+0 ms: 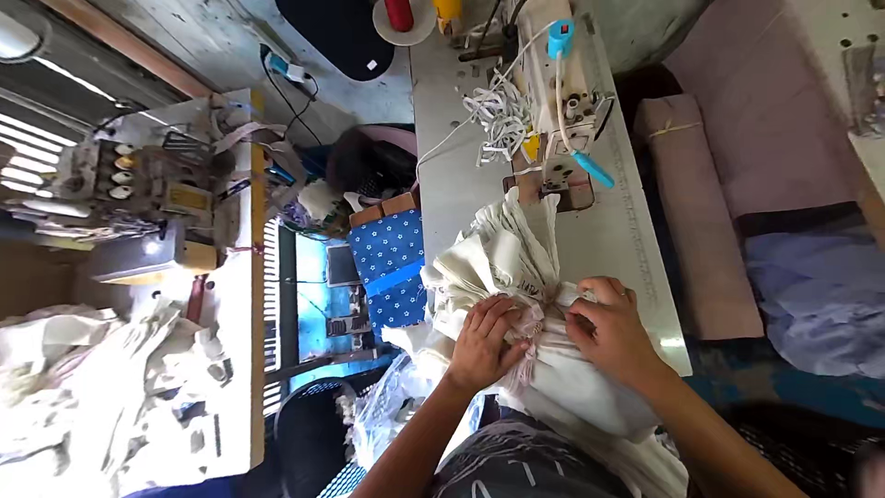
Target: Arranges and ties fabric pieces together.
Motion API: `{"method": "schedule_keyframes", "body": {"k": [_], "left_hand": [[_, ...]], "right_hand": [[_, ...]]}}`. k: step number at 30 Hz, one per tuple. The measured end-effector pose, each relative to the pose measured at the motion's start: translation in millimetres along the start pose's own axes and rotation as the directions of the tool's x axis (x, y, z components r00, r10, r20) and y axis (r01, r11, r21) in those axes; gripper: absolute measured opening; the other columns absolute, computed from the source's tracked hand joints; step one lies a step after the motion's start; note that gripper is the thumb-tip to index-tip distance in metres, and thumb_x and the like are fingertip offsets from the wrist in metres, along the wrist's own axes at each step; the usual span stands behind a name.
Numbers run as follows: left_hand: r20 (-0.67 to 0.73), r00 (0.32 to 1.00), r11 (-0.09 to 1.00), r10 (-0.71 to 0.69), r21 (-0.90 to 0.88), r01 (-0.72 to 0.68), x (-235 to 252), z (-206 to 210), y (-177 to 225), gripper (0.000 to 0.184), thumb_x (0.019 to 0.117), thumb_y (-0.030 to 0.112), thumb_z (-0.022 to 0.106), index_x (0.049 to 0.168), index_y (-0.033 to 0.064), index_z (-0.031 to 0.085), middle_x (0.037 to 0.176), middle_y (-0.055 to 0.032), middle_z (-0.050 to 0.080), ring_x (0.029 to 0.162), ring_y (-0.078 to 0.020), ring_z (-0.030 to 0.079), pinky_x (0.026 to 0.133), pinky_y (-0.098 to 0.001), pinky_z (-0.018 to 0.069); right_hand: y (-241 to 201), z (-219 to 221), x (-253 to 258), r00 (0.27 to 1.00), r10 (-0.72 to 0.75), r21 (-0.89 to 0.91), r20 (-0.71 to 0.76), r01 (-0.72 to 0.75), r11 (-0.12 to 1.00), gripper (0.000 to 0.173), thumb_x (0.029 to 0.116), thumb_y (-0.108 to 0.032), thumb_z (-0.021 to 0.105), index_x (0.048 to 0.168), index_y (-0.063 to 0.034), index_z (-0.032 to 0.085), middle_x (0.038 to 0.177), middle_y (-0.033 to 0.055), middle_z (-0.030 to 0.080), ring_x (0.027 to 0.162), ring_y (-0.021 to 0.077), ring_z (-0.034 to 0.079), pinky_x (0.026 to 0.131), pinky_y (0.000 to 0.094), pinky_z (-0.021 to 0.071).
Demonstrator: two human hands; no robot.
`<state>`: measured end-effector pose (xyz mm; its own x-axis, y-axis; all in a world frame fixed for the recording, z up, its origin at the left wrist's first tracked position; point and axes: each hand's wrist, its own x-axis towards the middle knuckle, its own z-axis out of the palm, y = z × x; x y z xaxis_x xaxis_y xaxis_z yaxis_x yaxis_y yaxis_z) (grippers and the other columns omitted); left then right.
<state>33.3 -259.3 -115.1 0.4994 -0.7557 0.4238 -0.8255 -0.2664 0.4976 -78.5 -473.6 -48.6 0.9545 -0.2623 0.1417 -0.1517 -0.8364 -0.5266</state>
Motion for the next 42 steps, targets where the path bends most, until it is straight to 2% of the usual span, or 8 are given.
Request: {"method": "schedule_keyframes", "body": {"k": [5, 11, 14, 20, 28, 32, 35, 42], "left_hand": [[-0.104, 0.995, 0.997, 0.011, -0.072, -0.019, -5, 3, -2, 0.048, 0.1051, 0.053, 0.046, 0.12, 0.0087, 0.057, 0.125, -0.0137, 0.068, 0.127, -0.0269, 0.06, 0.112, -0.0422, 0.0419], [-0.141, 0.99, 1.0, 0.022, 0.012, -0.02, -18, -1, 0, 0.052, 0.1054, 0.057, 0.039, 0.126, 0.0114, 0.055, 0.121, -0.0096, 0.066, 0.123, -0.0221, 0.059, 0.111, -0.0352, 0.0395], [-0.129, 0.991, 0.998, 0.022, 0.055, -0.015, -22, -1, 2, 0.051, 0.1057, 0.058, 0.038, 0.123, 0.0132, 0.056, 0.119, -0.0073, 0.065, 0.121, -0.0208, 0.058, 0.109, -0.0336, 0.0383], [-0.097, 0.994, 0.998, -0.046, 0.046, 0.051, -20, -1, 9, 0.046, 0.1053, 0.057, 0.041, 0.119, 0.0193, 0.063, 0.119, -0.0036, 0.065, 0.119, -0.0197, 0.057, 0.107, -0.0346, 0.0367], [-0.075, 0.922, 0.891, -0.38, -0.297, 0.343, 8, -10, 38, 0.014, 0.0949, 0.037, 0.07, 0.092, 0.0242, 0.077, 0.096, 0.004, 0.068, 0.102, -0.0094, 0.057, 0.1, -0.0372, 0.0317], [-0.012, 0.918, 0.861, -0.396, -0.351, 0.367, 9, -14, 37, 0.015, 0.0966, 0.032, 0.066, 0.091, 0.0208, 0.074, 0.095, 0.0044, 0.071, 0.103, -0.0101, 0.058, 0.101, -0.0396, 0.0305], [0.044, 0.933, 0.883, -0.357, -0.31, 0.353, 8, -14, 33, 0.022, 0.1018, 0.036, 0.055, 0.093, 0.0201, 0.069, 0.096, 0.0029, 0.068, 0.105, -0.0125, 0.056, 0.101, -0.0412, 0.0289], [0.1, 0.955, 0.871, -0.28, -0.391, 0.297, 6, -19, 28, 0.022, 0.1021, 0.035, 0.052, 0.095, 0.0223, 0.068, 0.102, 0.0028, 0.064, 0.112, -0.0136, 0.052, 0.104, -0.0423, 0.0253]], "right_hand": [[-25, 1, 15, 0.979, -0.035, 0.21, 0.203, -0.008, 0.978, 0.031, 0.0952, -0.028, 0.066, 0.116, -0.0058, 0.074, 0.112, 0.0148, 0.068, 0.102, 0.0279, 0.067, 0.088, 0.046, 0.057], [-40, 32, -14, 0.963, -0.268, 0.309, -0.042, 0.268, 0.913, 0.018, 0.0957, -0.008, 0.058, 0.092, -0.0066, 0.075, 0.084, 0.008, 0.067, 0.077, 0.0163, 0.066, 0.071, 0.0259, 0.0563], [-30, 28, -22, 0.99, -0.105, 0.575, -0.091, 0.139, 0.806, 0.015, 0.0982, -0.011, 0.062, 0.098, -0.0041, 0.076, 0.094, 0.0065, 0.07, 0.084, 0.0045, 0.066, 0.077, 0.0146, 0.0559], [-4, 16, -8, 0.925, 0.358, 0.923, 0.125, -0.241, 0.3, 0.008, 0.0981, -0.005, 0.063, 0.099, -0.0086, 0.07, 0.089, -0.0028, 0.068, 0.07, 0.0072, 0.066, 0.064, 0.0254, 0.0613], [-5, 13, -9, 0.949, 0.115, 0.749, 0.295, -0.304, 0.588, 0.038, 0.0826, -0.016, 0.073, 0.115, -0.0009, 0.058, 0.101, 0.0036, 0.064, 0.084, 0.005, 0.064, 0.071, 0.02, 0.0558], [-15, 18, -6, 0.964, 0.091, 0.672, 0.249, -0.24, 0.7, 0.034, 0.0928, -0.025, 0.073, 0.115, 0.0002, 0.067, 0.099, 0.0065, 0.068, 0.083, 0.003, 0.063, 0.071, 0.0176, 0.0551], [-14, 21, -6, 0.969, 0.167, 0.728, 0.184, -0.248, 0.639, 0.012, 0.0971, -0.01, 0.062, 0.098, -0.0008, 0.069, 0.08, -0.001, 0.067, 0.067, -0.0023, 0.059, 0.061, 0.0136, 0.0503], [1, 19, 1, 0.943, 0.244, 0.889, 0.227, -0.303, 0.343, 0.008, 0.1007, -0.008, 0.058, 0.102, -0.0086, 0.066, 0.085, -0.0045, 0.066, 0.072, 0.0036, 0.063, 0.066, 0.0206, 0.0554]]}}
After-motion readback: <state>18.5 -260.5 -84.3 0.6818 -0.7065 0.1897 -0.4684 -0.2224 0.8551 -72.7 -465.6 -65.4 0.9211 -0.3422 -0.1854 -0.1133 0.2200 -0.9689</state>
